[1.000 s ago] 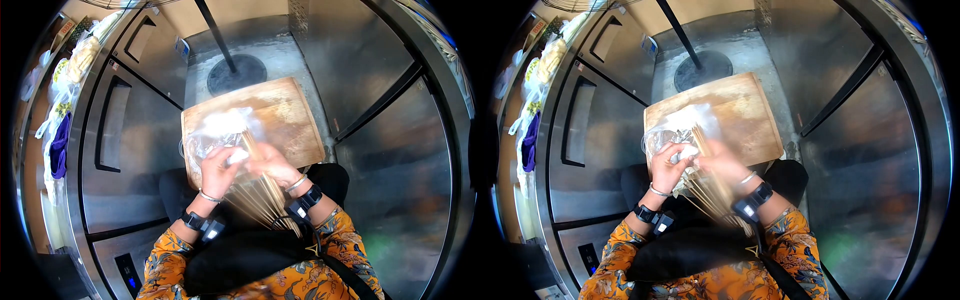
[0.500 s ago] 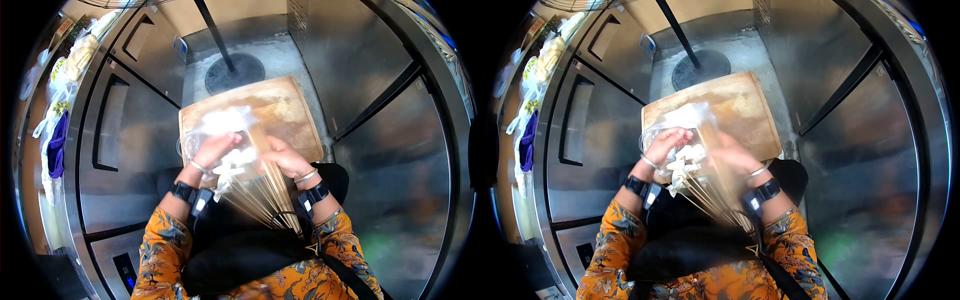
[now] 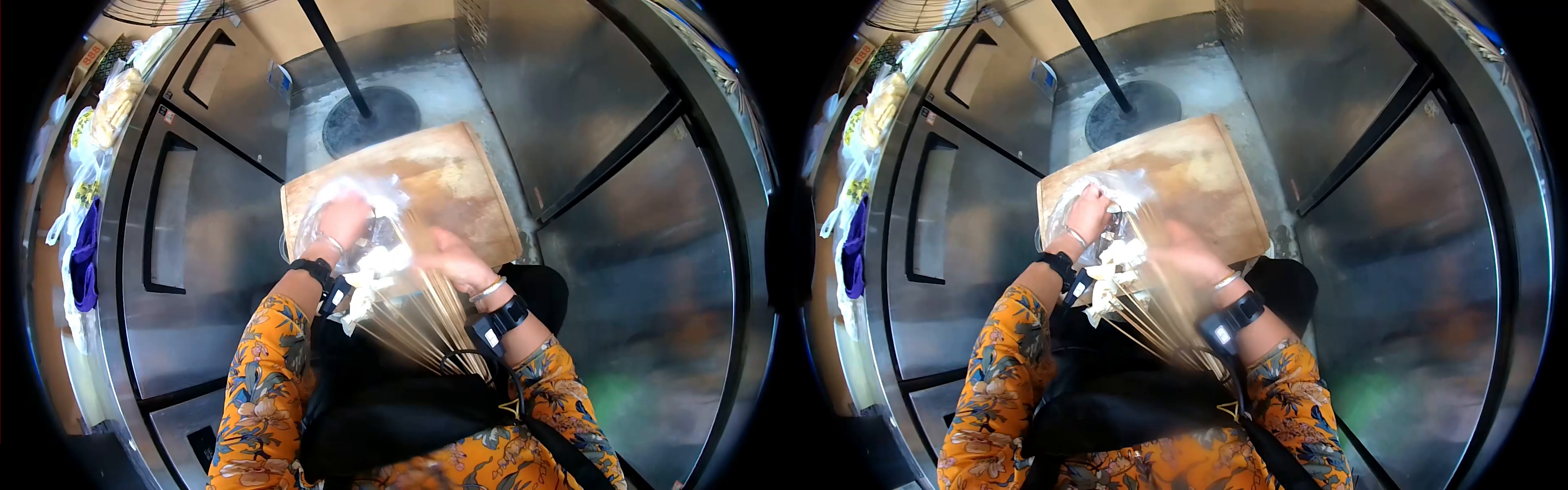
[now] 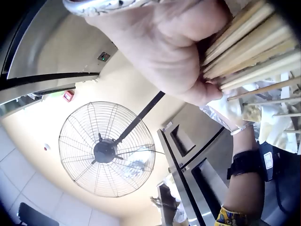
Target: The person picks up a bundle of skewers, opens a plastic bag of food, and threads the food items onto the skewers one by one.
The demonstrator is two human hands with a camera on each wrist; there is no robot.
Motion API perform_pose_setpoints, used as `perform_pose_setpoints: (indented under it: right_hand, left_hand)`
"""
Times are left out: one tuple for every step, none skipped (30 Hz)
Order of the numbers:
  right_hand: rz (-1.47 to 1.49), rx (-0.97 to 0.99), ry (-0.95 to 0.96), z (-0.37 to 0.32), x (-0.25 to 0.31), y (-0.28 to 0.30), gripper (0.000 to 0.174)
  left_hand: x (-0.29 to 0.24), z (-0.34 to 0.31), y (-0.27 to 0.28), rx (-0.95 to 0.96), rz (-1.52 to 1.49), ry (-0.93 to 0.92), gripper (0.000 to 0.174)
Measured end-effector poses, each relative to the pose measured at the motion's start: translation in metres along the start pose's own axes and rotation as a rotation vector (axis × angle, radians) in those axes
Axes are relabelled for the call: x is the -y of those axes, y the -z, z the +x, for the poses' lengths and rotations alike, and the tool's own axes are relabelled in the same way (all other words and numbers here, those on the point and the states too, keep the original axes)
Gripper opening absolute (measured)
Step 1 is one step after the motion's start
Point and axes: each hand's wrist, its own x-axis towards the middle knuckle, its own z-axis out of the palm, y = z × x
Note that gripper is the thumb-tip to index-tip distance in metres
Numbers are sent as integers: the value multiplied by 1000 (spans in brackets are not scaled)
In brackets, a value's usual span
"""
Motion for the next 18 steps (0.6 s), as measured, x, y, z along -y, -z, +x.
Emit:
perform_pose_setpoints:
  right_hand:
    - [-64,-20,38,1,-3,1,44]
    - [-71,-4,18,2,-5,3,44]
    - [-77,14,-3,5,-6,5,44]
    - [-83,34,-21,6,-7,6,44]
    - [-66,29,-27,5,-5,3,43]
    - [-49,24,-31,4,-1,1,43]
    - [-33,19,-34,3,4,-2,42]
    - [-14,27,-45,2,8,-5,42]
    - [5,36,-57,1,12,-8,41]
    - [22,46,-70,0,13,-11,41]
    - [-10,74,-65,2,11,-14,44]
    - [-41,95,-57,3,9,-14,48]
    - [-72,115,-50,4,6,-15,53]
    - [-80,118,-32,5,5,-16,53]
    - [-87,120,-14,6,3,-17,54]
    - [-94,121,3,6,3,-18,55]
    - [-89,122,12,5,3,-19,56]
    - [-84,121,21,3,4,-20,56]
  left_hand:
    - [0,1,-2,-33,-13,-27,18]
    - [-1,1,2,-65,-25,-53,19]
    - [-5,0,15,-96,-37,-76,19]
    - [-11,-5,29,-99,-133,-2,18]
    - [-13,-9,36,-102,-321,95,20]
    - [-14,-12,42,-108,-507,193,22]
    - [-14,-14,45,-114,-693,292,24]
    - [18,-23,-22,-173,-1171,454,19]
    - [14,-26,-5,-142,-1461,525,20]
    - [10,-35,13,-109,-1752,595,20]
    - [4,-44,36,-81,-2042,664,20]
    - [-3,-49,49,-73,-2116,586,26]
    - [-7,-54,56,-72,-2147,584,28]
    - [-11,-59,61,-70,-2180,582,30]
    - [-14,-63,63,-67,-2213,579,32]
    - [-14,-67,59,-75,-2165,559,34]
    - [-16,-69,61,-96,-2127,585,33]
    - [-19,-70,64,-114,-2088,609,32]
